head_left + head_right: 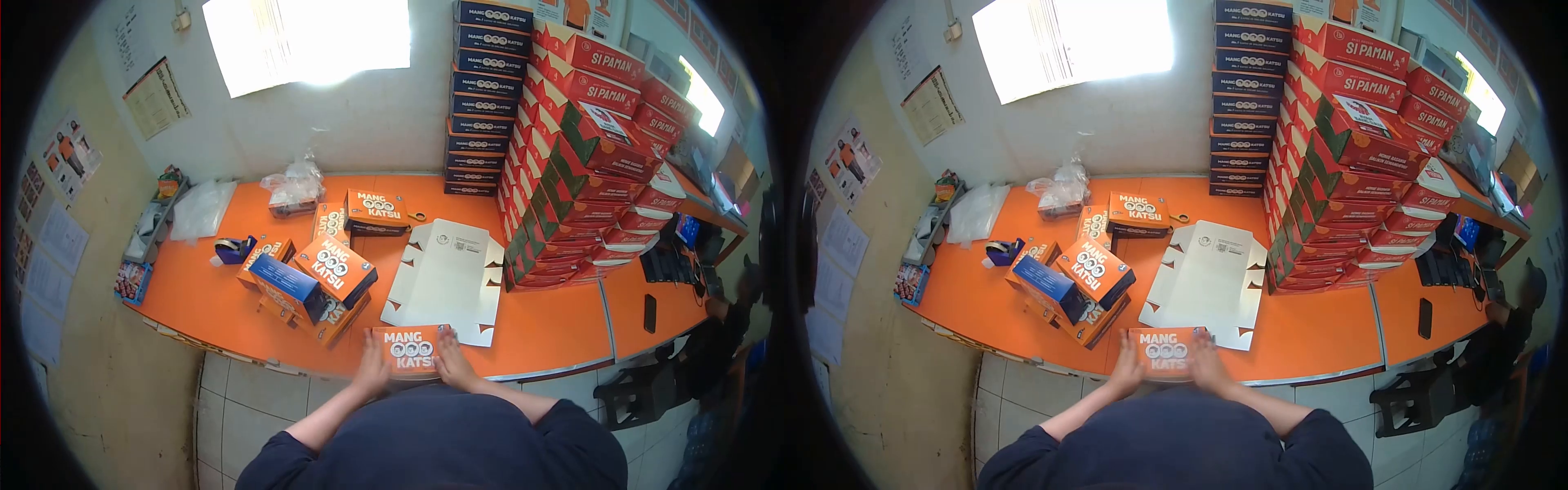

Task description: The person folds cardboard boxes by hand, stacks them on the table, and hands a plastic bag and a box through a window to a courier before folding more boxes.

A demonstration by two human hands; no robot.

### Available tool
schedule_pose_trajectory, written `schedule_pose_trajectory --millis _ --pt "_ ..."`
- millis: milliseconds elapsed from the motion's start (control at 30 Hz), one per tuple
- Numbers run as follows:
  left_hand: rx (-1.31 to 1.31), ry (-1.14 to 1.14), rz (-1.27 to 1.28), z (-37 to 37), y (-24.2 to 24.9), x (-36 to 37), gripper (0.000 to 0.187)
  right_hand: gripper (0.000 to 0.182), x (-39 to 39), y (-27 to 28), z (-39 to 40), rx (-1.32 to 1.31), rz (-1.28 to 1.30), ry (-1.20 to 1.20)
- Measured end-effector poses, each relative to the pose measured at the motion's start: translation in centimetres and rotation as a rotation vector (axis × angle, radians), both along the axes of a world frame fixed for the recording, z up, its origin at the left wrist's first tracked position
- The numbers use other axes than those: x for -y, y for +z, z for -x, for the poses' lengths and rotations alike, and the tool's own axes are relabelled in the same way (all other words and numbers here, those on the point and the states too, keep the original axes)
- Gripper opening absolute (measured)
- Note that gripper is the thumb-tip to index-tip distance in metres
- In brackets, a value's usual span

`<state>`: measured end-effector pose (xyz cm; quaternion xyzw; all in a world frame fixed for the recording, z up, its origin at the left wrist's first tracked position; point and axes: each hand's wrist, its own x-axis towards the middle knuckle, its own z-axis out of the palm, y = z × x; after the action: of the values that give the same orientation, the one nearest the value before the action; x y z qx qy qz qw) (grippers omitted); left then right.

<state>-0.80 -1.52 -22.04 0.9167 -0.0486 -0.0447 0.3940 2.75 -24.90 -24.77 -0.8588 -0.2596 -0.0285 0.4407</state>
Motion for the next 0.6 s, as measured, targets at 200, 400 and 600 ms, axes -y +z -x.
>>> schedule_pose_trajectory --millis 200,400,600 --pt "0.145 -0.089 0.319 0.0 7.0 -0.7 0.089 0.040 1.1 0.9 -2.8 -0.773 -0.144 -0.410" --pt "0.225 -0.198 0.108 -1.4 11.5 2.5 0.079 0.050 -1.8 8.5 -2.4 -1.017 -0.593 0.225" --pt "0.247 -0.139 0.364 -1.7 12.5 1.9 0.106 0.069 -1.0 18.3 -1.1 -0.509 -0.295 0.457"
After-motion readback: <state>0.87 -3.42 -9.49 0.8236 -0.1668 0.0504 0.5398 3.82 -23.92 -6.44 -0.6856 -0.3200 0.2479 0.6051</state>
